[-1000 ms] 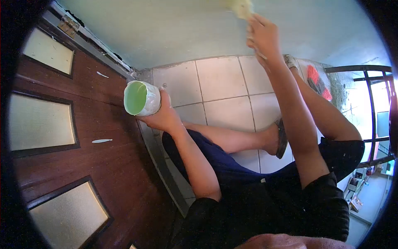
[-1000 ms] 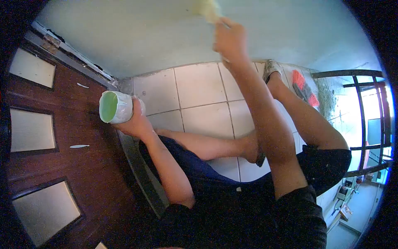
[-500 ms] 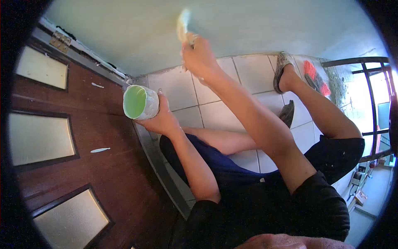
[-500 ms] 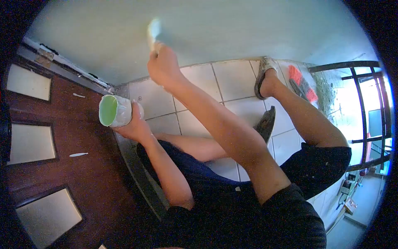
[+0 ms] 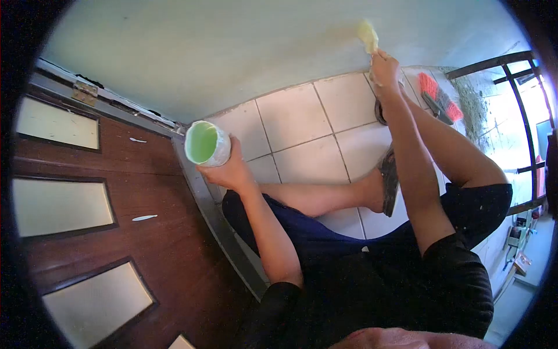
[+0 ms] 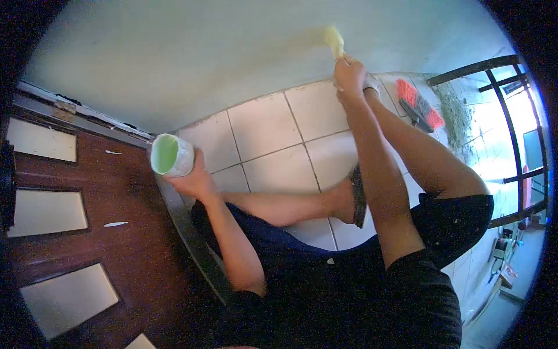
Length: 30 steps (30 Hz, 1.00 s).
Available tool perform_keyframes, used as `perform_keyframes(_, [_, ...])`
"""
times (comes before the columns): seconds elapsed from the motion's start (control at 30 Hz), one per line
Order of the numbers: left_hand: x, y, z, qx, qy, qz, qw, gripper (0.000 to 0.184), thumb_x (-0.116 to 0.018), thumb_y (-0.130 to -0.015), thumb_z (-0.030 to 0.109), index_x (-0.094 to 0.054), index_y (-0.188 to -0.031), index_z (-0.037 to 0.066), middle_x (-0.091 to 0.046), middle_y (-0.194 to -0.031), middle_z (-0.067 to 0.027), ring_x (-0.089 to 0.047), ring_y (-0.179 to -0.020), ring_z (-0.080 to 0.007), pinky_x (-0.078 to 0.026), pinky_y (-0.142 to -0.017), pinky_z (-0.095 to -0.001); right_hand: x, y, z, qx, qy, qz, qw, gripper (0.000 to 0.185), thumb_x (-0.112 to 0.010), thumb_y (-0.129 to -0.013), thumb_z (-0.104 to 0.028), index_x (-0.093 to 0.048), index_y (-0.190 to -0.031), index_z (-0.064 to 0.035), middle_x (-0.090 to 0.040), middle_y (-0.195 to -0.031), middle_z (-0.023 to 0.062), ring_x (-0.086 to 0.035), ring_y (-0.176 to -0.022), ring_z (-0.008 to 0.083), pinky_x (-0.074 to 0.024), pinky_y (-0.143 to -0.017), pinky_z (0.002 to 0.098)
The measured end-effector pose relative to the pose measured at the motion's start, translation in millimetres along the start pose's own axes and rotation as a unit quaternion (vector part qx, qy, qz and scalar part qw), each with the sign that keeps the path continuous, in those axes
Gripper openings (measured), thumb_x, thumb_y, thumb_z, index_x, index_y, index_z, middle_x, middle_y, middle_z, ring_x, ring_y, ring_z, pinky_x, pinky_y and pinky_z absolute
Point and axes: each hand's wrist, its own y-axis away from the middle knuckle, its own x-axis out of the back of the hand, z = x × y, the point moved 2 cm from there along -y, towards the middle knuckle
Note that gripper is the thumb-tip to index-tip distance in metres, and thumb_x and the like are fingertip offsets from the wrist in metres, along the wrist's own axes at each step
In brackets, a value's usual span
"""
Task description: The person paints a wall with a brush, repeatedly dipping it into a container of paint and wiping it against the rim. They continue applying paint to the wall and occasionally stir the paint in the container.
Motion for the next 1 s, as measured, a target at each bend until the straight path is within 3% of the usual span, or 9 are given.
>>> perform_keyframes(0.13, [-8,14,14,-0.054,-0.008,-0.015,0.998,0.076,-0.098,-0.061,0.028,-0.058,-0.117,-0.002,-0.07,-0.109,-0.0199,-0.07,-0.097,-0.0377,-0.055,-0.086,-0.0496,-51,-15,32,-0.081,-0.279,0.036,0.956,0.025,-0.057,-0.097,-0.018,-0.073,-0.104,0.0,-0.066,-0.075,0.0058,-0.062,-0.062,0.0186,-0.0464,-0.052,0.0328])
perform_keyframes(0.23, [-13,24,20,-0.112,-0.029,-0.026,0.993,0.076,-0.098,-0.062,0.028,-0.058,-0.118,-0.002,-0.07,-0.11,-0.0197,-0.07,-0.098,-0.0383,-0.056,-0.087,-0.0499,-136,30,22,0.031,0.182,0.087,0.979,0.028,-0.059,-0.096,-0.02,-0.071,-0.083,0.0019,-0.071,-0.073,0.019,-0.072,-0.068,0.0314,-0.0508,-0.057,0.0444])
perform_keyframes(0.37, [-19,33,21,-0.051,0.032,-0.047,0.997,0.078,-0.097,-0.065,0.022,-0.056,-0.126,-0.002,-0.069,-0.116,-0.0194,-0.069,-0.107,-0.0362,-0.055,-0.092,-0.0492,-110,135,-59,0.043,0.048,-0.19,0.98,0.032,-0.062,-0.094,-0.024,-0.071,-0.094,0.0073,-0.072,-0.088,0.0268,-0.073,-0.09,0.0417,-0.0563,-0.077,0.0475])
perform_keyframes(0.6, [-16,34,51,-0.041,0.04,-0.067,0.996,0.086,-0.095,-0.068,0.015,-0.048,-0.138,-0.003,-0.064,-0.13,-0.0208,-0.066,-0.116,-0.0328,-0.054,-0.099,-0.0453,0,1,14,-0.057,0.049,-0.113,0.991,0.024,-0.068,-0.093,-0.022,-0.078,-0.109,-0.0073,-0.073,-0.08,0.0102,-0.067,-0.064,0.0192,-0.0508,-0.056,0.0369])
perform_keyframes(0.7, [-29,46,71,-0.022,0.055,-0.07,0.996,0.085,-0.095,-0.069,0.014,-0.048,-0.137,-0.003,-0.064,-0.13,-0.0201,-0.066,-0.116,-0.0315,-0.054,-0.1,-0.0434,32,-66,70,0.313,0.538,-0.054,0.78,0.026,-0.064,-0.096,-0.022,-0.076,-0.104,0.0002,-0.072,-0.077,0.0098,-0.068,-0.064,0.0196,-0.0512,-0.054,0.0377])
perform_keyframes(0.73, [-36,52,71,-0.023,0.055,-0.072,0.996,0.085,-0.095,-0.069,0.014,-0.048,-0.137,-0.003,-0.064,-0.13,-0.0201,-0.066,-0.116,-0.0315,-0.054,-0.1,-0.0434,53,-56,53,0.117,0.301,0.026,0.946,0.025,-0.063,-0.095,-0.022,-0.076,-0.1,-0.0017,-0.073,-0.086,0.0147,-0.07,-0.074,0.0272,-0.0532,-0.063,0.0425])
perform_keyframes(0.77, [-43,57,72,-0.028,0.082,-0.083,0.993,0.084,-0.094,-0.069,0.014,-0.048,-0.137,-0.003,-0.064,-0.131,-0.0201,-0.066,-0.116,-0.031,-0.054,-0.099,-0.043,64,-42,35,-0.095,0.025,0.105,0.99,0.023,-0.063,-0.095,-0.022,-0.076,-0.097,-0.0037,-0.075,-0.095,0.0195,-0.073,-0.084,0.0347,-0.0552,-0.072,0.0473])
perform_keyframes(0.9, [-61,72,76,-0.025,0.132,-0.127,0.983,0.079,-0.093,-0.07,0.012,-0.05,-0.134,-0.004,-0.065,-0.127,-0.0188,-0.067,-0.113,-0.0292,-0.054,-0.099,-0.0422,-16,-20,49,0.11,0.354,0.12,0.921,0.025,-0.06,-0.093,-0.021,-0.073,-0.089,0.0003,-0.073,-0.087,0.0201,-0.071,-0.081,0.0386,-0.0515,-0.071,0.0514])
perform_keyframes(1.0, [-74,79,63,-0.026,0.164,-0.146,0.975,0.073,-0.093,-0.071,0.011,-0.052,-0.129,-0.003,-0.067,-0.122,-0.0168,-0.068,-0.108,-0.0278,-0.055,-0.096,-0.0417,-74,72,1,0.015,0.011,0.055,0.998,0.028,-0.059,-0.092,-0.017,-0.069,-0.075,0.0036,-0.065,-0.078,0.032,-0.069,-0.075,0.0433,-0.053,-0.071,0.0517])
